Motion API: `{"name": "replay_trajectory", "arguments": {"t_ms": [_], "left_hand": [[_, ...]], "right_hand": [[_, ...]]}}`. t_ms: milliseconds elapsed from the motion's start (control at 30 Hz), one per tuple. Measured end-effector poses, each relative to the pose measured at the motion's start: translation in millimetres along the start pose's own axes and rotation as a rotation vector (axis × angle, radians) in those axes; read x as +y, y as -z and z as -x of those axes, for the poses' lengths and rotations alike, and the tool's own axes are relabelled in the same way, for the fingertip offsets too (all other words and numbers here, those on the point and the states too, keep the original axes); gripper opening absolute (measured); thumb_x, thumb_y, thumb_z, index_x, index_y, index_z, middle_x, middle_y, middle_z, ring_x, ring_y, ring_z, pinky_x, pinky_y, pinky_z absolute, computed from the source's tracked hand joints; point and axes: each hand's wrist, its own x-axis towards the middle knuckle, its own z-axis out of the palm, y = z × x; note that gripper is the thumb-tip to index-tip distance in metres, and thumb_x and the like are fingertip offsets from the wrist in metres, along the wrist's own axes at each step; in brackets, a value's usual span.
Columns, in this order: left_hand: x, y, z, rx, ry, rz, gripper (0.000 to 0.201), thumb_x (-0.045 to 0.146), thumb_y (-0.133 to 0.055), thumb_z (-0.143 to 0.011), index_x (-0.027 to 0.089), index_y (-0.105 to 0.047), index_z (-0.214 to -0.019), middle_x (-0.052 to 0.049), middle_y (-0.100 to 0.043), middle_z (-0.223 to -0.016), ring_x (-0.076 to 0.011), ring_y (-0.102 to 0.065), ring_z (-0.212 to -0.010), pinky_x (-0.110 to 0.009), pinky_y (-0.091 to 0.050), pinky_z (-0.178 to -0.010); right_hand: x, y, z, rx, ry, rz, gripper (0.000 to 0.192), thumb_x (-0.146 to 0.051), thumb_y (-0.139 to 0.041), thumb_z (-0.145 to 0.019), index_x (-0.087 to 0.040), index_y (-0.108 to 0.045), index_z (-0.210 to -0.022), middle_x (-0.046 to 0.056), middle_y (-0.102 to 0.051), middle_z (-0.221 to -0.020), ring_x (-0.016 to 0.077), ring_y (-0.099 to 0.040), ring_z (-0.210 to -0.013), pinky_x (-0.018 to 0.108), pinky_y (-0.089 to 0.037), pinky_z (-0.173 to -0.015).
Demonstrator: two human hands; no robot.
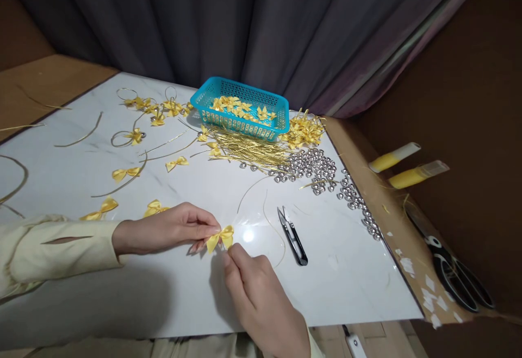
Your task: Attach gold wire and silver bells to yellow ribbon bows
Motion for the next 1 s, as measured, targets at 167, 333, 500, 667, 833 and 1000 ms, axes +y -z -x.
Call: {"name": "replay_trajectory", "arguments": {"t_ms": [167,333,500,667,833,1000], "left_hand": [[-2.1,-10.9,3.8,0.144,-0.073,-0.096,0.024,0.028,-0.049,-0.087,0.013,-0.057,-0.070,0.003,-0.049,-0.061,-0.0096,-0.046,-0.058,-0.022,-0.038,-0.057],[-6.8,-16.4,4.7,0.228,-0.096,-0.039,0.015,0.026,-0.053,-0.084,0.013,-0.060,-0.082,0.002,-0.054,-0.068,-0.0102,-0.048,-0.065,-0.022,-0.039,-0.063],[-6.3,-11.0,3.8,0.203,-0.034,0.079,0.016,0.028,-0.060,-0.080,0.012,-0.063,-0.084,0.001,-0.057,-0.068,-0.0095,-0.048,-0.061,-0.023,-0.038,-0.059],[-2.5,-7.9,5.0,0.172,-0.013,0.112,0.018,0.026,-0.060,-0.080,0.010,-0.066,-0.075,0.001,-0.054,-0.062,-0.0088,-0.044,-0.058,-0.022,-0.033,-0.053],[-1.5,-5.3,5.0,0.115,-0.011,0.137,0.018,0.026,-0.061,-0.080,0.010,-0.068,-0.074,0.002,-0.052,-0.057,-0.0082,-0.040,-0.055,-0.023,-0.030,-0.052],[-1.1,-3.9,4.8,0.116,-0.023,0.118,0.018,0.025,-0.062,-0.079,0.011,-0.067,-0.070,0.002,-0.053,-0.056,-0.0084,-0.041,-0.055,-0.023,-0.030,-0.053]], "right_hand": [[-4.1,-3.9,0.6,0.048,-0.040,-0.033,0.030,-0.035,-0.026,-0.096,-0.021,-0.037,-0.071,-0.004,-0.038,-0.056,0.0117,-0.035,-0.049,0.023,-0.027,-0.047],[-0.7,-7.4,-2.7,0.092,-0.039,-0.071,0.032,-0.037,-0.026,-0.096,-0.021,-0.036,-0.070,-0.004,-0.038,-0.057,0.0116,-0.037,-0.051,0.023,-0.029,-0.050],[2.6,-7.2,-7.8,0.082,-0.003,-0.130,0.035,-0.039,-0.025,-0.097,-0.021,-0.033,-0.068,-0.005,-0.033,-0.056,0.0108,-0.035,-0.052,0.023,-0.028,-0.052],[1.4,-2.8,-8.8,0.037,0.025,-0.235,0.036,-0.039,-0.029,-0.097,-0.020,-0.032,-0.067,-0.007,-0.029,-0.053,0.0090,-0.030,-0.048,0.023,-0.025,-0.050],[2.0,0.5,-8.0,0.004,0.024,-0.330,0.036,-0.038,-0.033,-0.097,-0.020,-0.033,-0.066,-0.007,-0.032,-0.052,0.0078,-0.031,-0.048,0.022,-0.025,-0.050],[1.5,0.0,-9.2,0.006,0.024,-0.330,0.035,-0.038,-0.033,-0.097,-0.020,-0.032,-0.066,-0.007,-0.031,-0.052,0.0079,-0.030,-0.048,0.023,-0.025,-0.049]]}}
